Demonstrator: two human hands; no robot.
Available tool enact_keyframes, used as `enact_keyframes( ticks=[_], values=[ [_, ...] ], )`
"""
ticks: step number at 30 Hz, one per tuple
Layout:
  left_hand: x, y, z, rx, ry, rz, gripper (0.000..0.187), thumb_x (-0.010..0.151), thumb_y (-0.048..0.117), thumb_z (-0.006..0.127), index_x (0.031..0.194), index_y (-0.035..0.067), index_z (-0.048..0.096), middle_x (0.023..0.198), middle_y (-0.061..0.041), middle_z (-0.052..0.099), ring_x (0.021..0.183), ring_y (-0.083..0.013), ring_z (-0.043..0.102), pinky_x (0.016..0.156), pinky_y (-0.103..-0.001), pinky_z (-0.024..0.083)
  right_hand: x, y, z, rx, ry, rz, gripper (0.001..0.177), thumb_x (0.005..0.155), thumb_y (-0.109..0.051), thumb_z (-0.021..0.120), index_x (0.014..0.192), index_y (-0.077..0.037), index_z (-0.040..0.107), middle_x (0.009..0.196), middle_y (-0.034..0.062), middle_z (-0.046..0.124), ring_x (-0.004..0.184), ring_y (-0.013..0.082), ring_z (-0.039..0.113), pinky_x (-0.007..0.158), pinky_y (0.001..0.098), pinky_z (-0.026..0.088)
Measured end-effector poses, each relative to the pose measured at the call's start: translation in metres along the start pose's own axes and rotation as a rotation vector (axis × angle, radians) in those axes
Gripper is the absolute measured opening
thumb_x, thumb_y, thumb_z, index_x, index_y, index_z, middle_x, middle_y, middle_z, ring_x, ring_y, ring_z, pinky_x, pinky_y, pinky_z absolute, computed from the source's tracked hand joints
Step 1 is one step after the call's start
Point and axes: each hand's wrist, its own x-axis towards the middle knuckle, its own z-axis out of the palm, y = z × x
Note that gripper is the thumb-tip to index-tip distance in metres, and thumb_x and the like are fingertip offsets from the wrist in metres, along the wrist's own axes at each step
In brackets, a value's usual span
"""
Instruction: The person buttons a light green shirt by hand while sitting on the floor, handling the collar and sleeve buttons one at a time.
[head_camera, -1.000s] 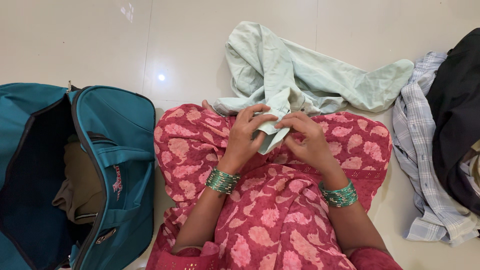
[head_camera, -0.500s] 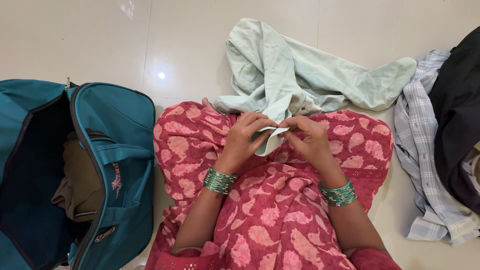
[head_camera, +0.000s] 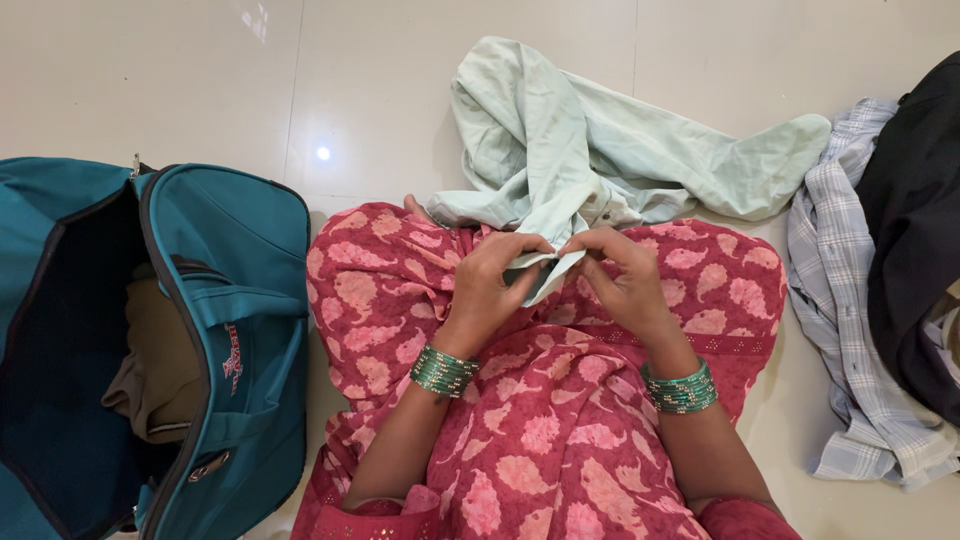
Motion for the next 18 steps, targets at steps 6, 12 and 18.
enact_keyframes(
  ticks=[6, 12, 18],
  values=[
    [-0.007, -0.003, 0.002, -0.129, -0.055, -0.023, 0.026, 0.086, 0.004, 0.071, 0.112, 0.007, 0.072, 0.108, -0.009, 0.075, 0.102, -0.0241, 0.072, 0.091, -0.035, 0.057, -0.001, 0.003, 0.001, -0.008, 0.003, 0.023, 0.018, 0.094, 0.007, 0.066, 0.11, 0.001, 0.067, 0.097, 0.0036, 0.068, 0.087, 0.0088, 0.067, 0.074, 0.0228, 0.055],
    [-0.017, -0.019, 0.007, -0.339, -0.155, -0.336, 0.021, 0.103, 0.015, 0.063, 0.117, 0.006, 0.077, 0.105, -0.008, 0.081, 0.092, -0.0117, 0.075, 0.082, -0.028, 0.059, -0.003, 0.01, 0.006, -0.03, 0.001, 0.046, 0.016, 0.092, 0.001, 0.072, 0.108, -0.001, 0.068, 0.095, 0.004, 0.07, 0.084, 0.0086, 0.068, 0.071, 0.0232, 0.055],
    [-0.024, -0.025, 0.006, -0.39, -0.233, -0.336, 0.034, 0.091, 0.005, 0.07, 0.124, 0.004, 0.071, 0.112, -0.007, 0.079, 0.099, -0.0104, 0.074, 0.086, -0.027, 0.06, -0.003, 0.009, 0.012, -0.063, 0.001, 0.035, 0.015, 0.092, 0.001, 0.072, 0.107, -0.001, 0.068, 0.092, 0.0047, 0.07, 0.084, 0.0094, 0.07, 0.073, 0.025, 0.055]
  ],
)
